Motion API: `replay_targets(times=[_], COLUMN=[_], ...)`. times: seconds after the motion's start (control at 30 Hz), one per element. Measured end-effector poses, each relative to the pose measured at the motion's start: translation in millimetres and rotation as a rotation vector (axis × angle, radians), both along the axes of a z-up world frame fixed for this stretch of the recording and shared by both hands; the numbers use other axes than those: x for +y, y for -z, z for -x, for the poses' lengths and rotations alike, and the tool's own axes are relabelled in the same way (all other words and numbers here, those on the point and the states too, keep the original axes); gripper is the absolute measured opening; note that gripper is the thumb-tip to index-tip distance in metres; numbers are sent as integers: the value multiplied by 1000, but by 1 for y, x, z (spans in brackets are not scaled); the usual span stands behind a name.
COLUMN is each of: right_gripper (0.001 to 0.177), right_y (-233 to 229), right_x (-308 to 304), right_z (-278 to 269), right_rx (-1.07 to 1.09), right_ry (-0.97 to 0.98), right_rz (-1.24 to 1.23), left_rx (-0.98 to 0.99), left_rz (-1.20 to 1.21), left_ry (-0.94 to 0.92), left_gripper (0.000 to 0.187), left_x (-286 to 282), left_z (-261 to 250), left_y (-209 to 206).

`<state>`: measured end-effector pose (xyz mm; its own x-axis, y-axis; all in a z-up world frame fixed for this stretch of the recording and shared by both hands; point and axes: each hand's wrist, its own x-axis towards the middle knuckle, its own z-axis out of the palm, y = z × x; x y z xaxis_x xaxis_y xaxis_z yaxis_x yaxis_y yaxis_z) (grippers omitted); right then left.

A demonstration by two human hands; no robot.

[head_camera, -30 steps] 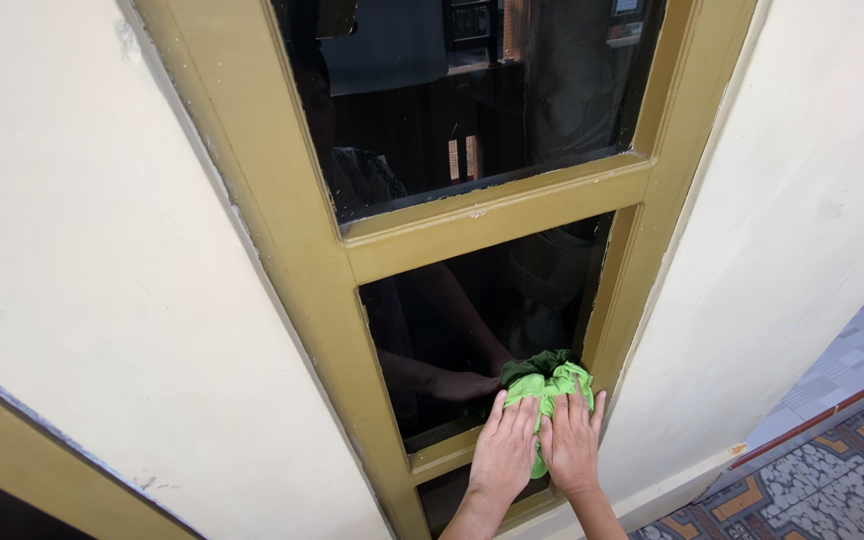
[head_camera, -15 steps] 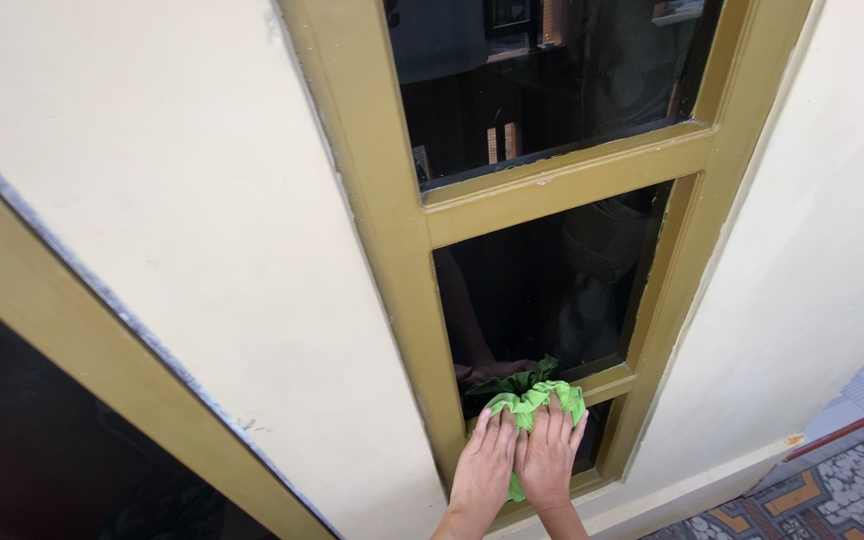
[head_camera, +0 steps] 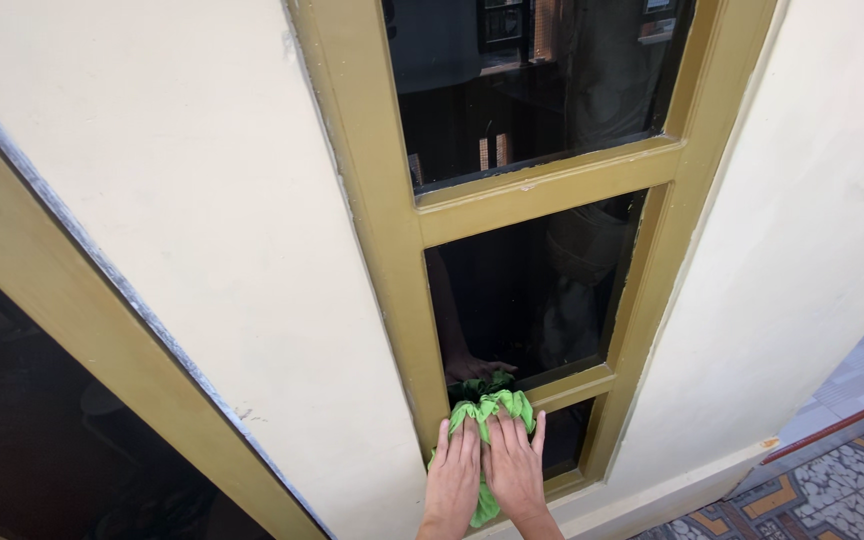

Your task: The person sprays a cleaning liquid on a window pane and then wipes the glass surface with a green cloth.

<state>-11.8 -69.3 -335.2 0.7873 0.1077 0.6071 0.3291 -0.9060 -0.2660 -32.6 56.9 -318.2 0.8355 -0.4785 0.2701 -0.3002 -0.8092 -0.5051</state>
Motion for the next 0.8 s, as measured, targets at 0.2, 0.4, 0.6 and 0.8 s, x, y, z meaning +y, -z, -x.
replay_targets(times=[0.2,0.4,0.6,0.8], right_gripper=[60,52,54,59], right_y=[-4,-27,-108,-213], right_x=[-49,-79,-73,-46], right_z=[-16,-43,-69,-95], right_rx=[43,-161,-325,-442], right_ry=[129,69,-85,-153], right_rz=[-6,5,23,39], left_rx=[42,-38,-208,-509], left_rz=[189,321,571,641], left_ry=[-2,13,1,-66], left_gripper=[77,73,72,64], left_x=[-55,-82,-71,-53], left_z=[-18,-46,-56,-56], left_y=[10,-12,-101,-215])
